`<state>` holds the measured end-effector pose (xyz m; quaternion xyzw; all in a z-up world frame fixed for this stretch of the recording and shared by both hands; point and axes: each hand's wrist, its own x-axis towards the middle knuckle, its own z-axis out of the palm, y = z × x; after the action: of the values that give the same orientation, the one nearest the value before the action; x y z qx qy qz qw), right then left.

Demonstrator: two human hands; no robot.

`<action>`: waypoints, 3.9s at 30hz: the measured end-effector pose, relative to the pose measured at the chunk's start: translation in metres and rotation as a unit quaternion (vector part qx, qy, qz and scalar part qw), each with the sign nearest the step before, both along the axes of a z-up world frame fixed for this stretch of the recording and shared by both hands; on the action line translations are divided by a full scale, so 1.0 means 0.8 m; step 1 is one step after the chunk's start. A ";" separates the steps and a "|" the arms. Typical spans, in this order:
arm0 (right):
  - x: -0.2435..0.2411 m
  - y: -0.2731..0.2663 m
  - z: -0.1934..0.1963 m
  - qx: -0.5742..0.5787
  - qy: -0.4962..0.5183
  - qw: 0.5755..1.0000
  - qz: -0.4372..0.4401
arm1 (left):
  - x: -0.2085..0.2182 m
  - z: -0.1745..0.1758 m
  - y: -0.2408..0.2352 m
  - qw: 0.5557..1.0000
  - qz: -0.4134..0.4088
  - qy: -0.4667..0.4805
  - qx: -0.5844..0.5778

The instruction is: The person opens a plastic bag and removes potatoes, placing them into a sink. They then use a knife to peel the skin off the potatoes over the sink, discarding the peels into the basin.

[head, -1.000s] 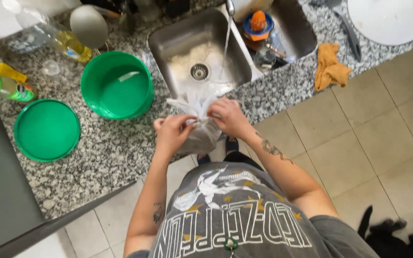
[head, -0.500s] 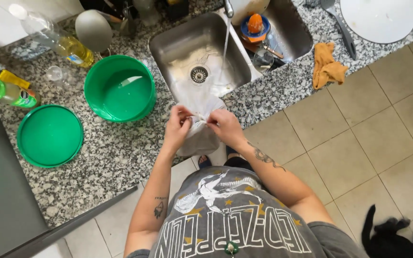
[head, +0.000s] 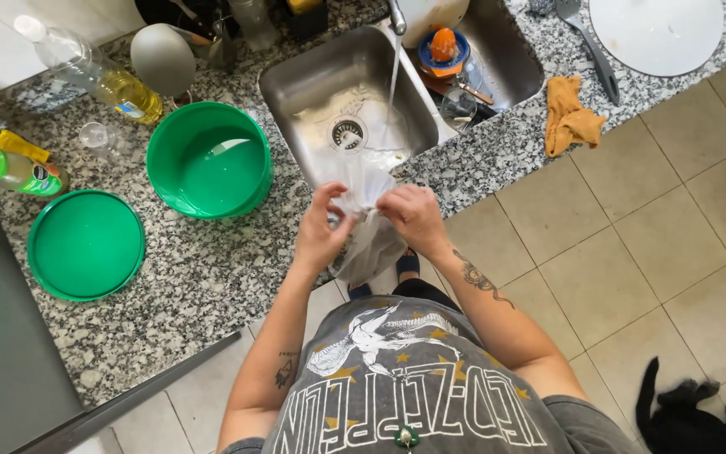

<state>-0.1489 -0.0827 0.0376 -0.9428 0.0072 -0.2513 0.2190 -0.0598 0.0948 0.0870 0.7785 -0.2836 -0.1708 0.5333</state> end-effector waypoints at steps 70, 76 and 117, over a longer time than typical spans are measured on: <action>0.004 0.001 -0.033 0.168 0.069 0.981 0.066 | 0.009 -0.062 -0.002 0.991 -0.037 -0.127 0.013; 0.010 -0.008 -0.031 0.164 0.075 0.981 0.068 | 0.008 -0.072 -0.002 0.916 -0.060 -0.364 0.156; 0.025 -0.005 -0.005 0.273 0.146 0.950 0.029 | 0.032 -0.069 -0.010 0.937 -0.036 -0.303 0.168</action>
<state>-0.1285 -0.0866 0.0335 -0.8731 0.0800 -0.0927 0.4720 -0.0343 0.0866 0.0317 0.8609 -0.4265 0.0093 0.2773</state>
